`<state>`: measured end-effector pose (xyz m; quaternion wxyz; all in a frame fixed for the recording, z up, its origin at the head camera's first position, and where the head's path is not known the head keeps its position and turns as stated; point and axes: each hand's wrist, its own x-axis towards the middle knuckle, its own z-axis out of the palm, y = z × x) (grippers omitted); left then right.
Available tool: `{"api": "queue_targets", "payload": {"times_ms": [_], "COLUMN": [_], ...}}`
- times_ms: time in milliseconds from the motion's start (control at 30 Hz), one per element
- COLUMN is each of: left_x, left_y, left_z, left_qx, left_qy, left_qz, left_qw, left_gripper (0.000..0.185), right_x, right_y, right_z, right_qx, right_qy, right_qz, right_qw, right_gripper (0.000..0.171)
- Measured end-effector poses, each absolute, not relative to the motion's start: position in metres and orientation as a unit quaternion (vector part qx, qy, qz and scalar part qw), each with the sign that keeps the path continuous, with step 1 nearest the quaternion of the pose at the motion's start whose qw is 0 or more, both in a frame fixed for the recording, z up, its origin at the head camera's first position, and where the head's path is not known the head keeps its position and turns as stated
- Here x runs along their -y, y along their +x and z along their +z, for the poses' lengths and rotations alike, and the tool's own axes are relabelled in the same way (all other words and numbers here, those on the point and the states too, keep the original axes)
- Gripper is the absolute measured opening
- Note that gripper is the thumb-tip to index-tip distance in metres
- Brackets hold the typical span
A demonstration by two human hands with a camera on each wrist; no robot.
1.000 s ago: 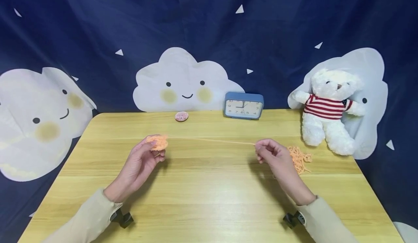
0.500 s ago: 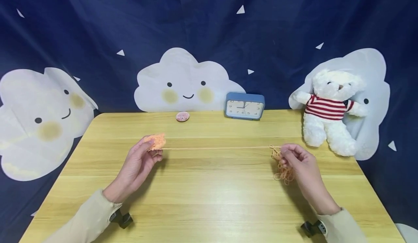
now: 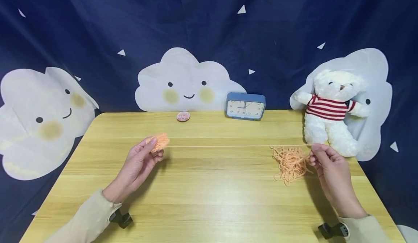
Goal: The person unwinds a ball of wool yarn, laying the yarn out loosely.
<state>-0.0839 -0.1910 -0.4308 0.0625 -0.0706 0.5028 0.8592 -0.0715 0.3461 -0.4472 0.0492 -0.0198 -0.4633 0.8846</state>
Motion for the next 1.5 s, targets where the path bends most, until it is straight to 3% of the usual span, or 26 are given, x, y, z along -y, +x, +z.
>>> {"api": "queue_targets", "payload": {"times_ms": [233, 600, 833, 1167, 1500], "left_x": [0.191, 0.196, 0.196, 0.194, 0.191], "left_y": [-0.084, -0.083, -0.083, -0.084, -0.084], "left_z": [-0.430, -0.429, -0.429, -0.428, -0.428], "left_qx": [-0.494, -0.508, -0.472, -0.466, -0.476], "left_qy": [-0.072, -0.066, -0.050, -0.045, -0.044], "left_qz": [0.865, 0.859, 0.880, 0.883, 0.877], "left_qw": [0.054, 0.022, 0.020, 0.031, 0.051], "left_gripper": [0.010, 0.046, 0.043, 0.036, 0.039], "right_x": [-0.353, -0.365, -0.376, -0.383, -0.363], "right_y": [-0.073, -0.069, -0.069, -0.072, -0.073], "right_z": [-0.443, -0.446, -0.447, -0.454, -0.446], "right_qx": [0.434, 0.439, 0.450, 0.542, 0.585], "right_qy": [-0.023, -0.046, -0.087, -0.055, -0.082], "right_qz": [0.899, 0.895, 0.887, 0.838, 0.806], "right_qw": [0.061, 0.070, 0.064, -0.019, 0.030], "right_gripper": [0.029, 0.027, 0.027, 0.040, 0.035]}}
